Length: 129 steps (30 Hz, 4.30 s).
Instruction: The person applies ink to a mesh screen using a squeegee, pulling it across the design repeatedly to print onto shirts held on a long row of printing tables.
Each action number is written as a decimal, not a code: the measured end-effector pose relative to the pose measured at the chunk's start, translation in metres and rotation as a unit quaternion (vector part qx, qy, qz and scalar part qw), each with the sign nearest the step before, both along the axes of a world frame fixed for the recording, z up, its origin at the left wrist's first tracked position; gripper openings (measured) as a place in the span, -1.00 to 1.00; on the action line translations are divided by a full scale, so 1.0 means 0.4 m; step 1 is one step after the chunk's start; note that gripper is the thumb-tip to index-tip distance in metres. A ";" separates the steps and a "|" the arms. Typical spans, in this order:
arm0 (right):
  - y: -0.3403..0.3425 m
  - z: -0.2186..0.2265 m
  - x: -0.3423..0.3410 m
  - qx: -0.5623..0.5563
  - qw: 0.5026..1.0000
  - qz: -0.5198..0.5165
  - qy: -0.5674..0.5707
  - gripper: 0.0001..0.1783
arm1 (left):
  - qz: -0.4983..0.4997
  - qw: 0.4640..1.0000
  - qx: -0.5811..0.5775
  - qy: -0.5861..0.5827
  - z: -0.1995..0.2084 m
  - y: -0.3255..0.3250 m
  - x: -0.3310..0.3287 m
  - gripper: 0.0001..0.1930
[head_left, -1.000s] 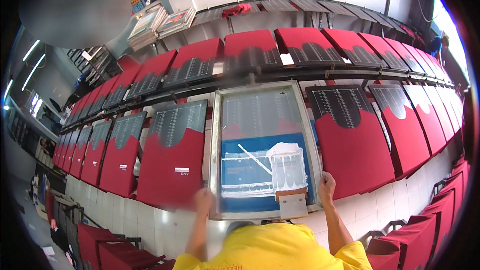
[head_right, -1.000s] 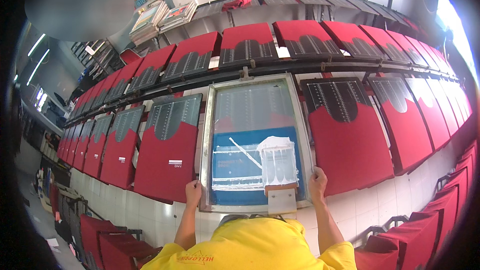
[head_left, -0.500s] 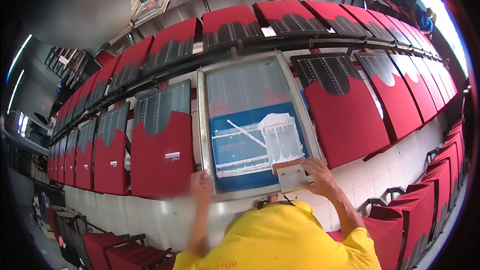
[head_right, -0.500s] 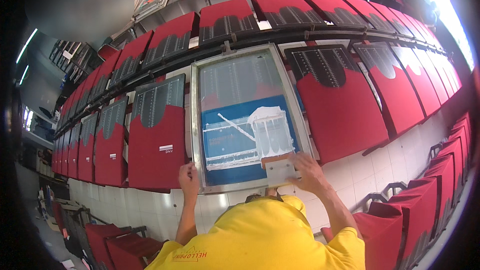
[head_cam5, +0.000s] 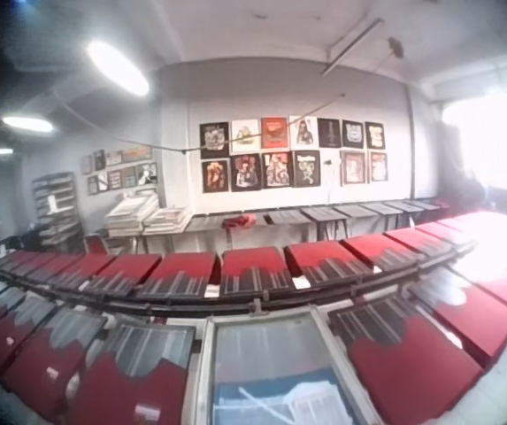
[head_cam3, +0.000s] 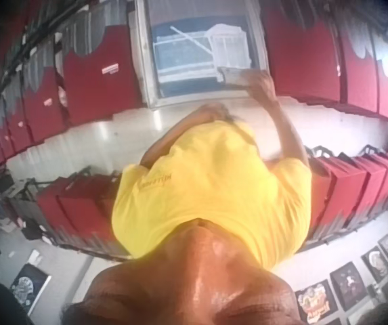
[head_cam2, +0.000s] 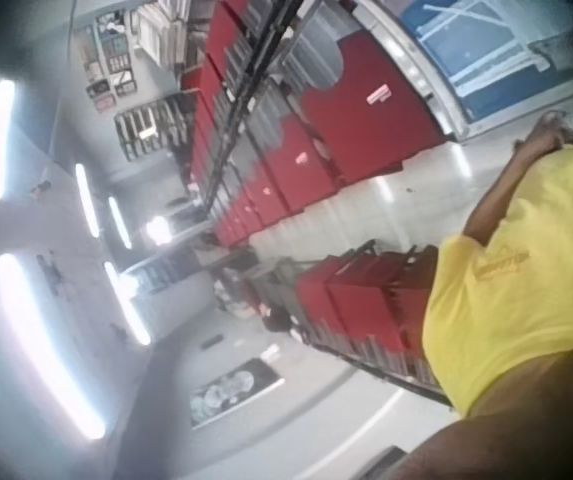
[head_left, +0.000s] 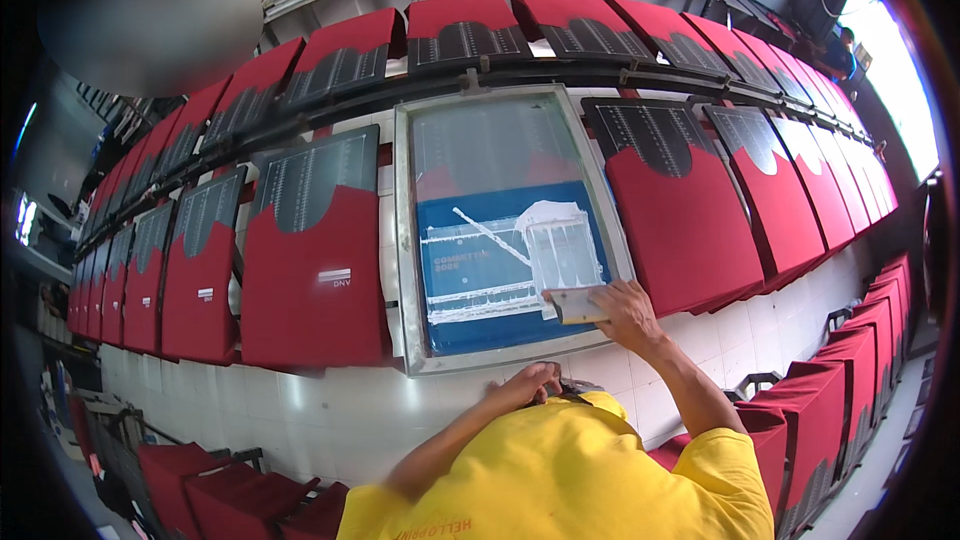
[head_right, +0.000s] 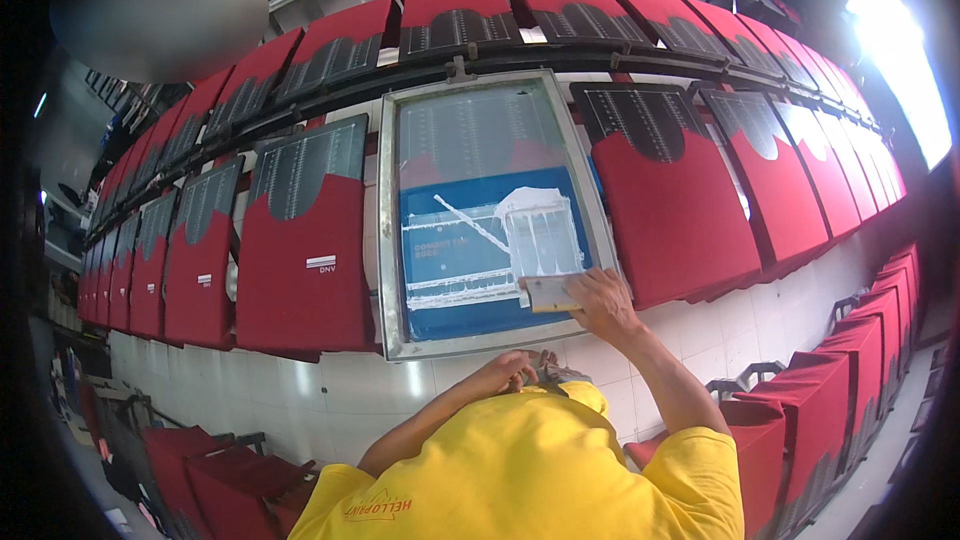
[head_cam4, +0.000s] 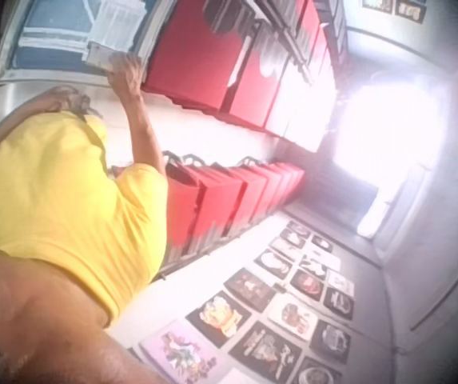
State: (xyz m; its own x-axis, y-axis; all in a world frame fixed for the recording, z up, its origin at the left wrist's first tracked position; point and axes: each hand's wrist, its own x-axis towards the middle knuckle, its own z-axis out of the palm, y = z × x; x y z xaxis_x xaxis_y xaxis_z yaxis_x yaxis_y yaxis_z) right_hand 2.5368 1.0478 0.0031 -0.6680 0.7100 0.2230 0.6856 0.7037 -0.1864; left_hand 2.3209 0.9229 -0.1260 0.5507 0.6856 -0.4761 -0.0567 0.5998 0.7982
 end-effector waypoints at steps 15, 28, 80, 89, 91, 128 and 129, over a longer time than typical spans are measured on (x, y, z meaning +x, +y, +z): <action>0.338 -0.073 -0.095 0.059 0.998 0.005 0.030 -0.63 | 0.165 0.983 -0.062 -0.050 -0.055 -0.018 0.072 -0.62; 0.459 0.005 -0.036 -0.281 0.959 0.020 -0.034 -0.57 | 0.191 0.933 -0.212 -0.220 0.034 -0.012 0.048 -0.70; 0.233 -0.140 -0.047 0.087 0.994 0.030 0.055 -0.80 | 0.132 0.632 0.588 0.488 0.162 0.345 0.014 -0.54; 0.321 -0.017 -0.084 0.080 0.990 0.051 0.104 -0.86 | 0.164 0.678 0.563 0.444 0.237 0.455 -0.039 -0.73; 0.238 -0.026 -0.056 0.084 0.987 0.044 0.132 -0.83 | 0.167 0.678 0.559 0.447 0.235 0.353 -0.014 -0.67; 0.113 -0.259 0.152 -0.250 0.885 -0.244 0.308 -0.54 | 0.422 0.636 0.141 0.630 0.019 0.047 -0.398 -0.59; 0.115 -0.267 0.143 -0.229 0.884 -0.261 0.314 -0.55 | 0.415 0.658 0.124 0.616 0.008 0.048 -0.401 -0.56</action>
